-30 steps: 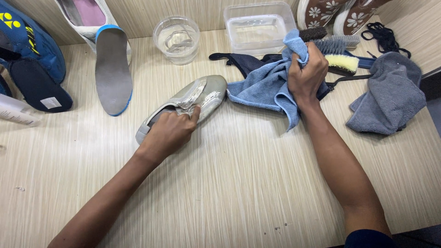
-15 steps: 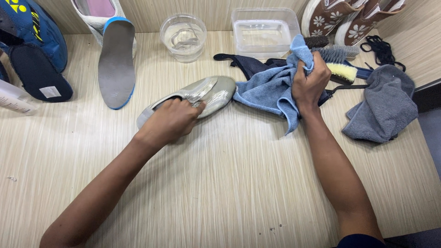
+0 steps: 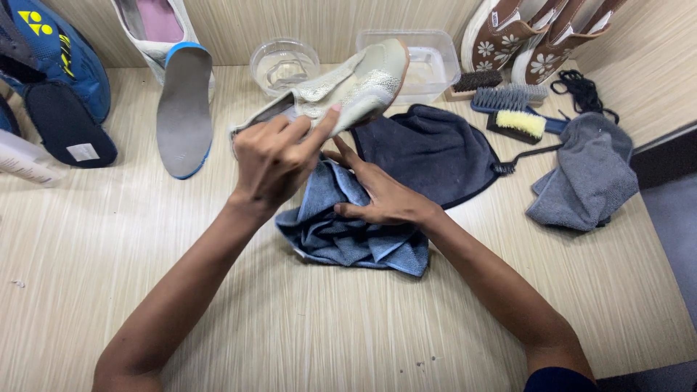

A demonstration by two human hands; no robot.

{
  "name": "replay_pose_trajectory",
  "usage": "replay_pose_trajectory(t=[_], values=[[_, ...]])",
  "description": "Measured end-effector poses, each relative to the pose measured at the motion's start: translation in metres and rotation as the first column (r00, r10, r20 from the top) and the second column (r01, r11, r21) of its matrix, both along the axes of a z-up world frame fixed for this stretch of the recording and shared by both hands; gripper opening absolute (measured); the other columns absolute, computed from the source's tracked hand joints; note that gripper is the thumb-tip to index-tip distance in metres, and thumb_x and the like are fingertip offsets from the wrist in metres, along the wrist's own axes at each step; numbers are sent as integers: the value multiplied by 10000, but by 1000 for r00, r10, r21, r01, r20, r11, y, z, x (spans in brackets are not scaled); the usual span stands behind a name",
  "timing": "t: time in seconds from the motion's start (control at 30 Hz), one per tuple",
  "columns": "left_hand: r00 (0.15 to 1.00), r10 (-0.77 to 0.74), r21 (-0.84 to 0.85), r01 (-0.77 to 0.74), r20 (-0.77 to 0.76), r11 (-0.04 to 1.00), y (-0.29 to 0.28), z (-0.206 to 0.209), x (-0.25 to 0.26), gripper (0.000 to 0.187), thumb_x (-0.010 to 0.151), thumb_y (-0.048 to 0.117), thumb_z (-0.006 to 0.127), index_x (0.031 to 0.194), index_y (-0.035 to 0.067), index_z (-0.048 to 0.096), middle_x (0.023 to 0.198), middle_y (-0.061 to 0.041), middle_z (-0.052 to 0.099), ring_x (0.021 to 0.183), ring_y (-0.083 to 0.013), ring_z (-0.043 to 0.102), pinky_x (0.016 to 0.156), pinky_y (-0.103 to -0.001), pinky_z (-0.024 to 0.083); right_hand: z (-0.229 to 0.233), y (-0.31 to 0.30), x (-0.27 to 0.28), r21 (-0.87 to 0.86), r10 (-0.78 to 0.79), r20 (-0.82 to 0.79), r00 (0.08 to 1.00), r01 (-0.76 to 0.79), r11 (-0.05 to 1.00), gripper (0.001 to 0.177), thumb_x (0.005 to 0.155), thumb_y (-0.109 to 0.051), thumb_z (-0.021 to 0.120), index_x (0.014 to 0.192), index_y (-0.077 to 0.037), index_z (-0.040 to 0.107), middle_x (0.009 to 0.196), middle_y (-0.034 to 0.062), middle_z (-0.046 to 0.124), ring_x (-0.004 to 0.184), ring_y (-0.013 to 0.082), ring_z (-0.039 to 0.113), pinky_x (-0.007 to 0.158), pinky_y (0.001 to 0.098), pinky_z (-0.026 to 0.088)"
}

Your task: The person cleans a white and brown sneaker by wiping it with a blue cloth and scrubbing it with a brush. The person removes the insole, scrubs the interior, and then wipes the exterior again.

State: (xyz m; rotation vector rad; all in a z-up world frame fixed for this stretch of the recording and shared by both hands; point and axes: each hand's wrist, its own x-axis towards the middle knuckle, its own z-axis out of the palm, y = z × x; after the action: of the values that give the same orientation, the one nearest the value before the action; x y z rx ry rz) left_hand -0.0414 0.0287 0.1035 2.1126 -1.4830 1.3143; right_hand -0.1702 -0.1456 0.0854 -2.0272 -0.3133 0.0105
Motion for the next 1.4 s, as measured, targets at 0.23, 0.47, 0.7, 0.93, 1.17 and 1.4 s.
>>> replay_pose_trajectory(t=[0.23,0.47,0.7,0.93,1.17,1.4], values=[[997,65,9,-64,-36,998,-45,-30,-1,513,773,251,810,1270,325,705,783,97,543,641,-103,565,515,-231,537,-7,-44,4,-457,-315,161,935,354,816,432,1039,-206,539,1401,17,619,1316,312,626,1285,530,563,1038,665,459],[998,46,43,-44,-47,998,-63,-22,-3,508,859,236,728,1356,315,660,810,105,532,671,-77,589,548,-205,562,-29,3,-8,-658,-30,26,999,39,752,496,1042,-286,479,1490,-89,563,1574,304,427,1519,525,275,1167,762,176],[987,57,90,-44,-148,995,-63,-18,-5,358,889,226,781,1238,293,733,746,96,623,605,-50,610,491,-167,537,72,43,-42,-531,202,-279,939,-326,782,1010,865,-742,610,1501,32,481,1448,419,447,1374,587,447,1077,688,419],[985,78,226,-41,-156,973,-63,-35,-3,387,860,252,831,1236,278,739,810,77,745,638,-58,687,485,-176,575,97,-15,-45,-426,233,-304,924,-351,834,536,629,92,741,1156,-7,720,1173,203,668,922,474,730,774,531,628],[981,61,271,-10,-182,963,-75,-83,-27,432,916,90,673,1331,202,720,755,98,652,516,-104,539,393,-283,377,68,-186,-90,-703,-253,-435,864,-150,695,681,513,-97,789,1172,-262,751,1278,-120,745,1180,85,697,995,239,480],[965,-151,202,196,-216,960,-66,-63,-86,329,838,105,750,1149,208,784,772,33,731,592,-103,666,461,-207,526,84,-115,-32,-308,-382,-359,852,278,910,905,967,-270,692,1607,104,173,1414,442,469,1286,567,557,1037,690,469]])
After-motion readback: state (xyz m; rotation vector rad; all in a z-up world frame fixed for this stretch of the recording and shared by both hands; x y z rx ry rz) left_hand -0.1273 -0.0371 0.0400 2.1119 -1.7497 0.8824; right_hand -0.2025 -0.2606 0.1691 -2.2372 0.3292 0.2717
